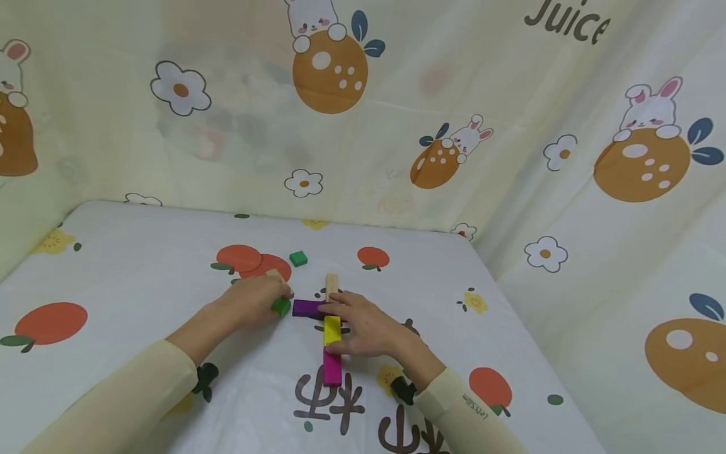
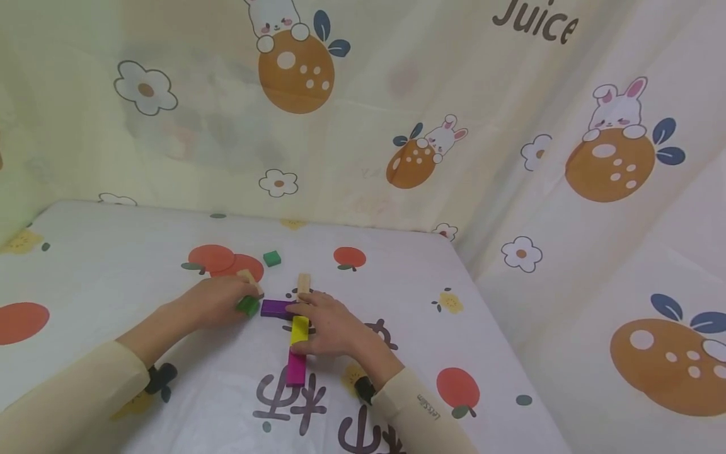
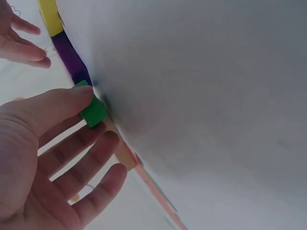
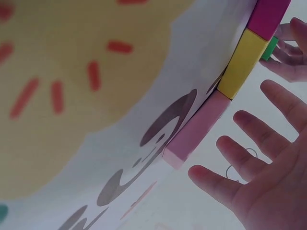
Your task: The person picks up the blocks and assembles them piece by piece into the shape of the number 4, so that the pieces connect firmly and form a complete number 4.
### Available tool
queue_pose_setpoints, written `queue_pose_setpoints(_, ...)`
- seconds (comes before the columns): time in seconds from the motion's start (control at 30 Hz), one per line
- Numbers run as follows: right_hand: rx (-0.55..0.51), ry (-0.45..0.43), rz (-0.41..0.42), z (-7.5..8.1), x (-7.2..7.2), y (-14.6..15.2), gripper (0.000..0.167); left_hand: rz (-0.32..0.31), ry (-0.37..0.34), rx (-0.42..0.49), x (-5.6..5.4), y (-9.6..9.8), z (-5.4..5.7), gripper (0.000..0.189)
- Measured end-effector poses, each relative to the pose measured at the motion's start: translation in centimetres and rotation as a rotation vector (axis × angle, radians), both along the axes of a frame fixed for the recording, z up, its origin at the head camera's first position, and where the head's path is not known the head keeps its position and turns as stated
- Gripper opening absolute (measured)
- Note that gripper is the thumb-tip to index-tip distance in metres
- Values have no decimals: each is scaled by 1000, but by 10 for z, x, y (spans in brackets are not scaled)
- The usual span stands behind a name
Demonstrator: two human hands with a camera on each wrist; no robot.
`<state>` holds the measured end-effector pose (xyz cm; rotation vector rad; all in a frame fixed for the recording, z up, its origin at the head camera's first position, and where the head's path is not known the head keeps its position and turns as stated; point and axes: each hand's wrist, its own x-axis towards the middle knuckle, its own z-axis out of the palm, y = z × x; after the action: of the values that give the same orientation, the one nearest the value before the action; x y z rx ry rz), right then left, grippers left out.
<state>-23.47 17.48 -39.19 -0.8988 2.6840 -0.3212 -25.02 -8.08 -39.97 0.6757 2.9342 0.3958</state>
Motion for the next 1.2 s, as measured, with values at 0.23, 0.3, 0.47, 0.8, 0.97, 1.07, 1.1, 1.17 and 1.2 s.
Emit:
queue_pose_setpoints(0.23, 12, 13, -2, -4, -1, 2, 69, -5, 7, -18, -4, 5, 1, 42)
queue_pose_setpoints(0.3, 12, 18, -1, -5, -1, 2, 69, 0, 8, -20, -5, 5, 0, 42)
queue_pose_setpoints(0.47, 15, 21, 4, -4, 0, 2, 69, -2, 12, -37, -6, 6, 1, 41)
queue_pose_setpoints(0.8, 16, 11, 11, -4, 0, 1, 68, 7, 10, -71, -8, 9, 0, 41)
queue_pose_setpoints(0.97, 22, 3, 7, -4, 0, 1, 69, 2, 7, -86, -7, 9, 1, 41)
queue_pose_setpoints(1.07, 27, 6, 8, -4, 1, 1, 69, -1, 11, -97, -6, 10, 0, 41)
queue_pose_setpoints(1.1, 27, 8, 8, -4, 1, 1, 69, -2, 15, -101, -6, 10, -1, 41)
queue_pose_setpoints(1.17, 26, 11, 9, -4, 1, 1, 69, -2, 18, -103, -6, 11, -1, 40)
queue_pose_setpoints(1.2, 26, 14, 10, -4, 1, 1, 68, -3, 21, -103, -6, 11, -2, 40)
